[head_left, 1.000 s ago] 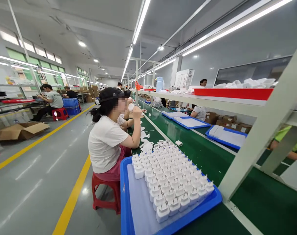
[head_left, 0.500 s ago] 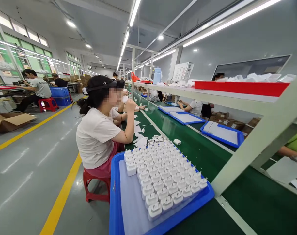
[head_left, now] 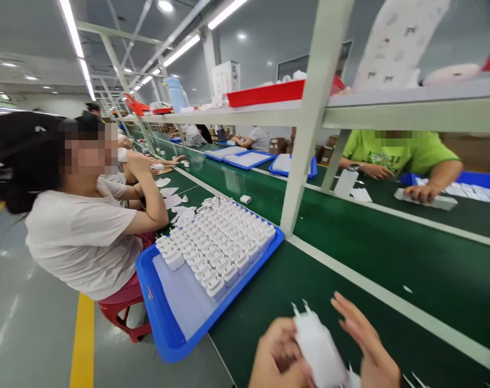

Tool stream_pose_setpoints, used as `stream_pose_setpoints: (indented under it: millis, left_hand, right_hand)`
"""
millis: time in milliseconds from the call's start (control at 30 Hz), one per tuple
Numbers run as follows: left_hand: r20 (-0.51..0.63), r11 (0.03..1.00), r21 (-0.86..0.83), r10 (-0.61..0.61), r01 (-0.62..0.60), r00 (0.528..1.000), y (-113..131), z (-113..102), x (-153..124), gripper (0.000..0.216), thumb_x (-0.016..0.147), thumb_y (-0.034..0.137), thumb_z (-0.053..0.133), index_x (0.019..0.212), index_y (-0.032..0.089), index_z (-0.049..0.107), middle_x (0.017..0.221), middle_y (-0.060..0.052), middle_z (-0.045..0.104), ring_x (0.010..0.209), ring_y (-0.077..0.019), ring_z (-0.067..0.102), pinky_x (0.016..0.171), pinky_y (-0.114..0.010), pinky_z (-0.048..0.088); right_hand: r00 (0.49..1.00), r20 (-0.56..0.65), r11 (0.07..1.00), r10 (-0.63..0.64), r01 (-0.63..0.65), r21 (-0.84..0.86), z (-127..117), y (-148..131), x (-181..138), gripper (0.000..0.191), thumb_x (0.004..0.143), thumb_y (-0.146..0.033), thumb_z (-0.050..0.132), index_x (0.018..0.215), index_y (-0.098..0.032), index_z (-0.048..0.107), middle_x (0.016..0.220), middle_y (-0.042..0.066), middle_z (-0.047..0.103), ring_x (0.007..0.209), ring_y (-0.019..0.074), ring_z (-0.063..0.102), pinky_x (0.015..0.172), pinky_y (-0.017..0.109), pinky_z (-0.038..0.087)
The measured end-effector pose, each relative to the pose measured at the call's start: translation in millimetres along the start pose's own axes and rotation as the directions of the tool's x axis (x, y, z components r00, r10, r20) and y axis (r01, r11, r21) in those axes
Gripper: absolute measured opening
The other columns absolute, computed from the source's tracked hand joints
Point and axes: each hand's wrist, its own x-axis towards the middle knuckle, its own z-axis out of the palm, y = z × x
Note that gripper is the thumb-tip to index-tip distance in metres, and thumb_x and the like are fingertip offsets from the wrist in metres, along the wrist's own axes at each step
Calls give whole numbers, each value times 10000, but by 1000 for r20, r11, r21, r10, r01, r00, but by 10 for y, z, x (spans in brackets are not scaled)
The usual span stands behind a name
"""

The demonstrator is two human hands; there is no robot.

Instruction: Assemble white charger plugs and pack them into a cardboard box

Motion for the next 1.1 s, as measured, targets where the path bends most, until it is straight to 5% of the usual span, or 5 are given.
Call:
stream_pose_setpoints:
  millis: [167,300,733,900,1100]
  left_hand:
    - [-182,962,251,159,-110,971,35,-29,-29,379,748,322,694,1055,190,515,964,-53,624,752,-122,583,650,-215,476]
    - [-210,907,407,210,-109,955,92,-11,-136,351,783,281,632,1097,202,497,1059,-68,616,905,-178,597,821,-293,480]
    - [-223,790,606,273,-86,936,238,-143,-465,380,792,341,612,1139,202,550,1134,-88,594,1021,-240,568,846,-333,492]
    - [-200,822,567,84,45,976,343,-50,-455,434,843,395,549,1230,206,495,1211,-119,545,1026,-250,558,716,-318,538]
    - [-88,583,812,78,26,993,354,-34,-466,342,890,338,476,1207,216,512,1110,-93,602,847,-184,593,714,-302,508]
  right_hand:
    - [962,267,985,63,-102,138,127,-419,-20,584,932,-339,395,1430,-255,101,1533,125,95,1336,277,317,999,461,411]
    - [915,378,963,140,-214,162,117,-566,-55,589,954,-255,326,1437,-273,-11,1545,90,36,1378,200,232,1078,419,340]
    - [836,487,699,251,-505,507,219,-575,-28,265,907,-296,459,1158,-219,496,1144,82,600,1023,201,586,855,346,499]
    - [894,342,798,290,-423,429,221,-573,-91,191,869,-266,494,1055,-222,495,1053,54,584,934,182,573,825,331,480]
    - [931,296,887,216,-313,338,92,-559,-9,120,876,-247,485,974,-229,551,1125,41,552,1029,178,528,841,296,442]
